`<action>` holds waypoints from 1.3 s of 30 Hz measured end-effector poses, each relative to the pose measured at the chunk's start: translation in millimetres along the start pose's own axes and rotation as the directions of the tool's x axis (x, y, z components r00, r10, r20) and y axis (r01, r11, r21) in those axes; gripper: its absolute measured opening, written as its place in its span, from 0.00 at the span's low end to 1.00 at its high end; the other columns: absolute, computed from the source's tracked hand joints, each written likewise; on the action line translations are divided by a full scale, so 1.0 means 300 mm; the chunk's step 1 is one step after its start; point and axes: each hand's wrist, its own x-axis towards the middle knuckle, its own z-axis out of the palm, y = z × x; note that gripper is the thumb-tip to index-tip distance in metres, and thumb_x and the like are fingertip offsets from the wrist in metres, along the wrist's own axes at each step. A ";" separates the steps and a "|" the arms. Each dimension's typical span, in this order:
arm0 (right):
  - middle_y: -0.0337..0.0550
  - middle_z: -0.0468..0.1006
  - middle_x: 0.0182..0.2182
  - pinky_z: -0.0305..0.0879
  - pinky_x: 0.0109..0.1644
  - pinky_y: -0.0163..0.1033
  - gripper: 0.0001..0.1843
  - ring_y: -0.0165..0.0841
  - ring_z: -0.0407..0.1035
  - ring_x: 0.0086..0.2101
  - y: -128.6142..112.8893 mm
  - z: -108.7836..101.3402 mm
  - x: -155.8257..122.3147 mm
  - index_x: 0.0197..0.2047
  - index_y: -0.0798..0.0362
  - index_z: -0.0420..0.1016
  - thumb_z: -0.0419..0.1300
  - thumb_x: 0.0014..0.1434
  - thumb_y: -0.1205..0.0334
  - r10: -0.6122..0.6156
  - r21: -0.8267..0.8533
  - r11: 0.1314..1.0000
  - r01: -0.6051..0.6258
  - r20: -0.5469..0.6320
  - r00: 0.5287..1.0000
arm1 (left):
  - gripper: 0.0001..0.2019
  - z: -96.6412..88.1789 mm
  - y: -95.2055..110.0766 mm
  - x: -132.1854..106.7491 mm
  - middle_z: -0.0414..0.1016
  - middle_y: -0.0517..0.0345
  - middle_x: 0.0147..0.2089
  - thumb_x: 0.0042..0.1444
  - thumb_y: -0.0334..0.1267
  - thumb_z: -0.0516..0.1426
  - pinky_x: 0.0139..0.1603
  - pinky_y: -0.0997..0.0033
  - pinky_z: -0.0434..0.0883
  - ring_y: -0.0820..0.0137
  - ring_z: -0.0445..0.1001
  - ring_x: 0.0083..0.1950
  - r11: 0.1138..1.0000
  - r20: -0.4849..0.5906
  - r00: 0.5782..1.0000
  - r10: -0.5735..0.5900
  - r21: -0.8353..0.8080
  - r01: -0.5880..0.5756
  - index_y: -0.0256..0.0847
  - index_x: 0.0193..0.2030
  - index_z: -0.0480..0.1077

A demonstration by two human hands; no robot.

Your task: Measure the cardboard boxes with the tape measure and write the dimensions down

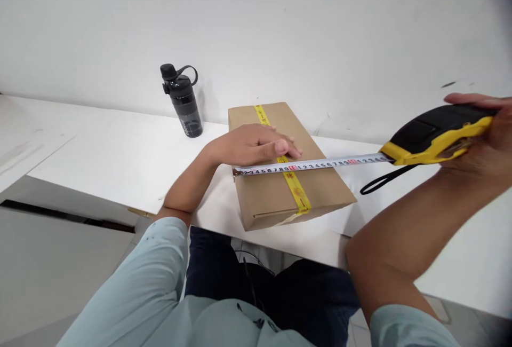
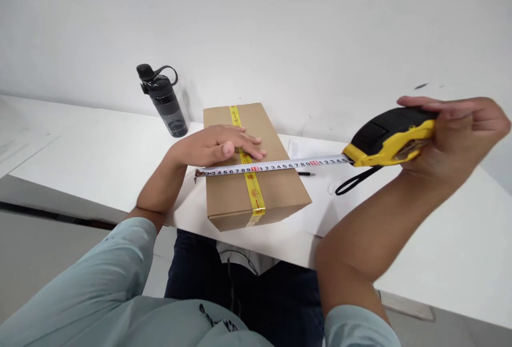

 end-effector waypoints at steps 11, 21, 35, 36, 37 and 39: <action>0.42 0.80 0.24 0.82 0.48 0.41 0.30 0.35 0.86 0.35 0.024 -0.107 0.108 0.21 0.45 0.63 0.46 0.76 0.71 -0.142 0.013 0.990 0.141 0.100 0.985 | 0.25 0.006 0.065 -0.015 0.81 0.54 0.70 0.75 0.61 0.52 0.80 0.50 0.64 0.55 0.73 0.76 0.999 0.072 0.997 0.019 0.049 -0.023 0.50 0.62 0.81; 0.39 0.78 0.23 0.74 0.38 0.37 0.26 0.28 0.76 0.25 0.042 -0.067 0.116 0.23 0.45 0.54 0.49 0.74 0.71 -0.161 -0.035 0.985 0.168 0.147 0.976 | 0.30 0.095 0.091 0.008 0.76 0.43 0.74 0.71 0.66 0.56 0.74 0.42 0.68 0.47 0.75 0.73 0.966 0.013 0.986 0.168 0.198 -0.167 0.47 0.65 0.78; 0.40 0.81 0.30 0.78 0.38 0.46 0.35 0.35 0.78 0.33 0.106 -0.056 0.128 0.26 0.47 0.63 0.65 0.56 0.23 -0.224 0.024 0.973 0.229 0.326 0.919 | 0.30 0.070 0.085 0.013 0.81 0.43 0.69 0.72 0.66 0.53 0.71 0.43 0.74 0.49 0.79 0.70 0.947 -0.043 0.973 0.227 0.243 -0.210 0.47 0.63 0.79; 0.39 0.80 0.29 0.77 0.38 0.46 0.35 0.35 0.78 0.33 0.107 -0.046 0.119 0.25 0.47 0.62 0.68 0.54 0.24 -0.222 0.052 0.975 0.217 0.339 0.914 | 0.30 0.076 0.081 0.017 0.82 0.44 0.68 0.72 0.66 0.53 0.70 0.43 0.75 0.50 0.80 0.69 0.943 -0.063 0.968 0.244 0.250 -0.221 0.47 0.62 0.80; 0.38 0.80 0.28 0.77 0.38 0.45 0.35 0.36 0.79 0.33 0.106 -0.031 0.106 0.25 0.47 0.62 0.70 0.53 0.26 -0.211 0.068 0.977 0.200 0.357 0.910 | 0.29 0.084 0.077 0.023 0.83 0.44 0.66 0.73 0.66 0.52 0.68 0.45 0.76 0.51 0.81 0.68 0.937 -0.088 0.959 0.268 0.256 -0.238 0.47 0.61 0.80; 0.37 0.79 0.27 0.78 0.39 0.45 0.35 0.36 0.80 0.34 0.100 0.012 0.062 0.25 0.47 0.61 0.72 0.51 0.28 -0.177 0.086 0.984 0.155 0.414 0.893 | 0.28 0.110 0.068 0.038 0.86 0.45 0.62 0.73 0.65 0.52 0.63 0.47 0.78 0.52 0.83 0.64 0.915 -0.147 0.927 0.344 0.274 -0.296 0.47 0.58 0.81</action>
